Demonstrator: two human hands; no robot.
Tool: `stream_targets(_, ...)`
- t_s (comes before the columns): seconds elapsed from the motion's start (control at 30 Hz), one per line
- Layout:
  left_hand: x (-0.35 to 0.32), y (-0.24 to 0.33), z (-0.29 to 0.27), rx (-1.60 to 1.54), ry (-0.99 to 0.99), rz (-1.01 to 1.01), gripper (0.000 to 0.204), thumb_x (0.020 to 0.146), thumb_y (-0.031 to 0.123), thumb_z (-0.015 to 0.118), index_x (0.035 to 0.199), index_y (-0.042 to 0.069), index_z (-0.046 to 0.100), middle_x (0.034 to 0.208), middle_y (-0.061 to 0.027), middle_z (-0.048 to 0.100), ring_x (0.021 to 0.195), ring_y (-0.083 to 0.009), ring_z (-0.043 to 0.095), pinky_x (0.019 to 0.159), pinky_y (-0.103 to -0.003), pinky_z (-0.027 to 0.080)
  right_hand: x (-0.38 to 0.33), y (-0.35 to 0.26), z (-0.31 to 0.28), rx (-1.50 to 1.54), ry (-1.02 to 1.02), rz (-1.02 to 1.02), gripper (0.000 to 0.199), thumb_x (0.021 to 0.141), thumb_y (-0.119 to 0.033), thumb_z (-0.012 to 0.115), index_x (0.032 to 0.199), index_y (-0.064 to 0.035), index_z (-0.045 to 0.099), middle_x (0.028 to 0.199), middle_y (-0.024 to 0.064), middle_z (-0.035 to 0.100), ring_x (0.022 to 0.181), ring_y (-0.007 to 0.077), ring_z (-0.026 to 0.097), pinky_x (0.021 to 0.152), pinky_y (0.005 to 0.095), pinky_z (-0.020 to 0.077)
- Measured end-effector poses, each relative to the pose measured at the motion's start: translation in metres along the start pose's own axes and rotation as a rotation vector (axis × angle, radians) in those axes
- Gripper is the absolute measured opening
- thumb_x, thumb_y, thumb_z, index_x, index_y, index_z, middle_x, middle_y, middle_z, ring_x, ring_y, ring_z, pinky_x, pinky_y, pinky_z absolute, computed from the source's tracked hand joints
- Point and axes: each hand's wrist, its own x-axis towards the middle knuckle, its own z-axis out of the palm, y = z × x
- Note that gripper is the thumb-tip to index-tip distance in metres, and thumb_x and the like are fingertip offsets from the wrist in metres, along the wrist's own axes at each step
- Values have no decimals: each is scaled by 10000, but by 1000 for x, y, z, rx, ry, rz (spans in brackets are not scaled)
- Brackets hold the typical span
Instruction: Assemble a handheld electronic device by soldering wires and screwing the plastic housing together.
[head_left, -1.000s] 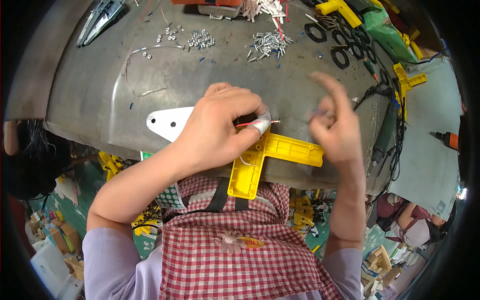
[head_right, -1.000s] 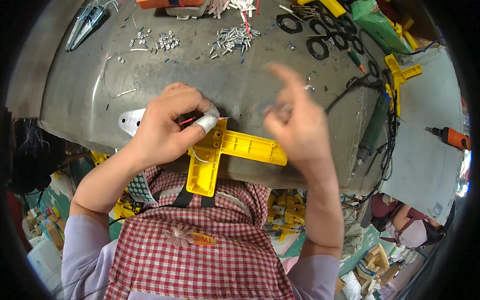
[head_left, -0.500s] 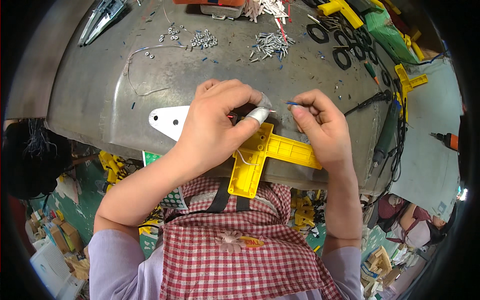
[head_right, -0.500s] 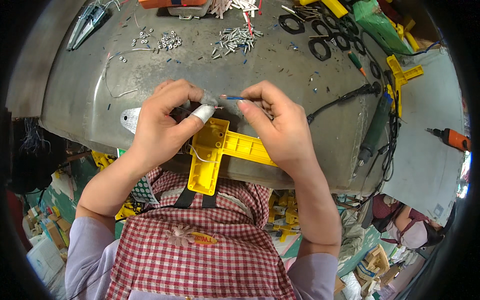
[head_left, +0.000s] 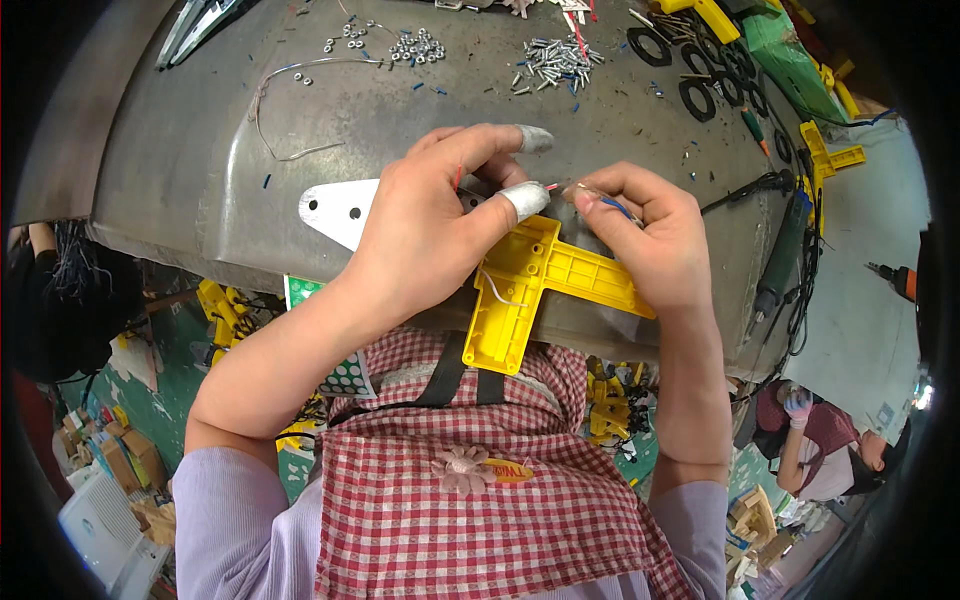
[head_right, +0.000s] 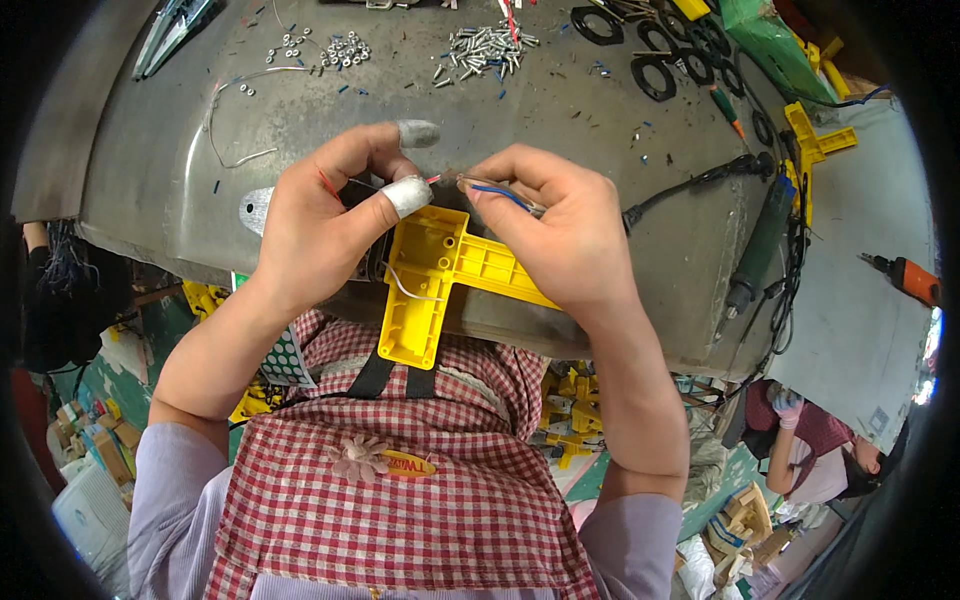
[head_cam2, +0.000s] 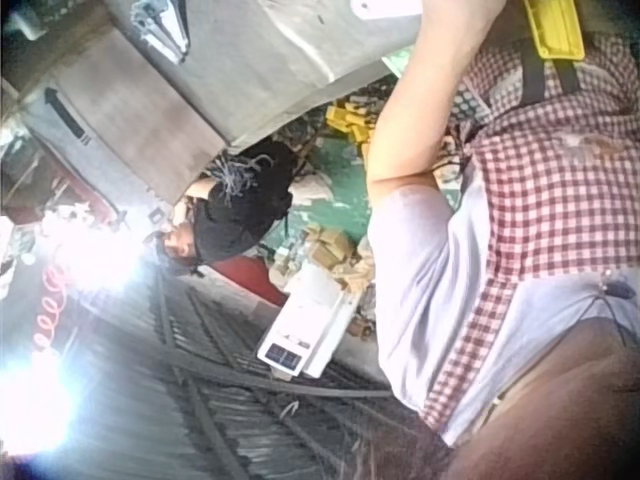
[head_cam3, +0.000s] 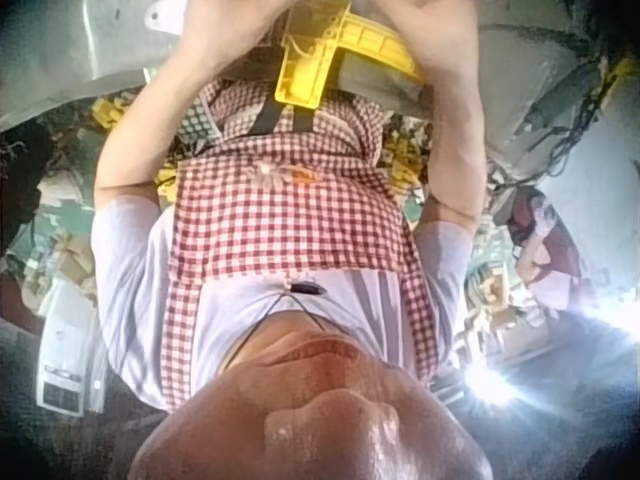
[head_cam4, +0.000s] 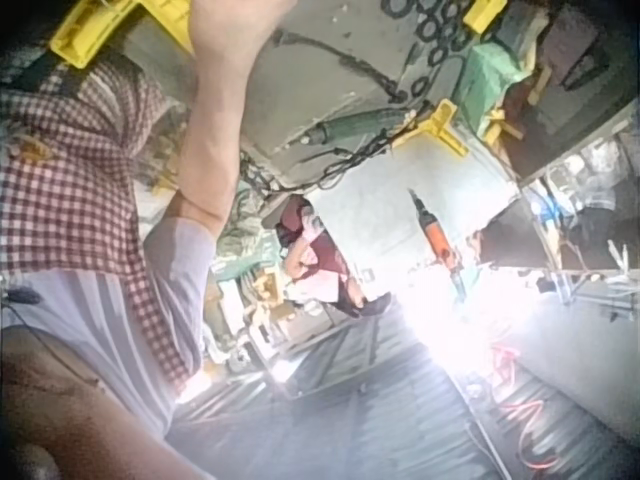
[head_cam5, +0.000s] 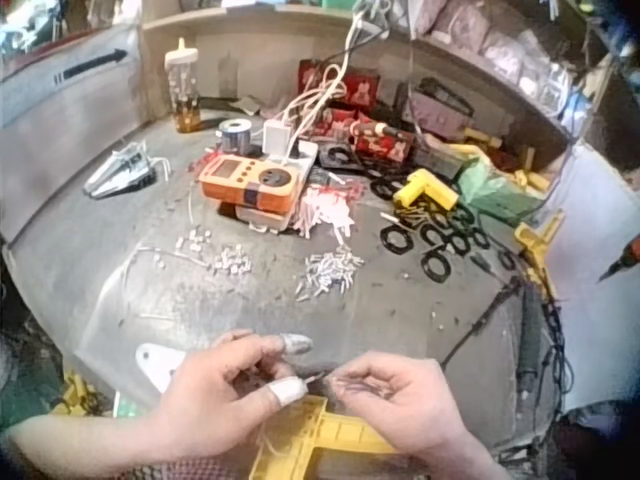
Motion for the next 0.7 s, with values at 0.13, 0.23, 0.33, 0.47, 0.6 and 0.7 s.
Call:
stream_targets(0.13, 0, -2, 1, 3, -4, -16, 353, 839, 95, 648, 1173, 10, 573, 863, -4, 606, 826, -74, 552, 779, -236, 453, 2, 3, 4, 34, 22, 2, 177, 890, -137, 598, 962, 25, 610, 871, 53, 666, 795, 49, 545, 681, 210, 449)
stream_targets(0.23, -1, -2, 0, -52, 1, -34, 358, 840, 97, 649, 1178, 11, 569, 862, 0, 604, 823, -71, 551, 773, -232, 452, 1, 3, -4, 246, 7, 53, 210, 916, -186, 581, 975, 15, 595, 827, 30, 628, 744, 42, 510, 651, 203, 428)
stream_targets(0.33, -2, -4, 1, -74, 25, -33, 365, 839, 98, 651, 1184, 15, 566, 858, 3, 601, 823, -69, 549, 774, -229, 448, 0, -3, -2, 98, -78, 85, 225, 931, -213, 565, 986, 4, 589, 760, -6, 562, 661, 45, 452, 599, 197, 387)
stream_targets(0.47, -2, -2, -1, -57, 20, -8, 359, 841, 96, 650, 1176, 3, 559, 860, -2, 600, 822, -69, 548, 771, -228, 449, 2, 3, 0, 157, 12, 6, 228, 914, -223, 590, 964, 0, 599, 724, -24, 555, 662, 26, 436, 581, 189, 366)
stream_targets(0.6, -1, -4, 1, -76, 4, -43, 357, 838, 95, 654, 1170, 1, 559, 869, -2, 601, 821, -70, 547, 750, -227, 451, 3, -3, -3, -33, 26, 125, 183, 859, -172, 643, 888, 9, 633, 726, -22, 600, 687, 19, 468, 604, 187, 396)
stream_targets(0.7, -3, -2, -1, -98, 13, -48, 335, 836, 101, 655, 1147, 9, 574, 862, 2, 603, 819, -72, 550, 803, -247, 443, 4, -6, 2, 27, 5, 103, 149, 832, -131, 655, 863, 14, 646, 722, -29, 606, 681, 21, 485, 611, 194, 410)
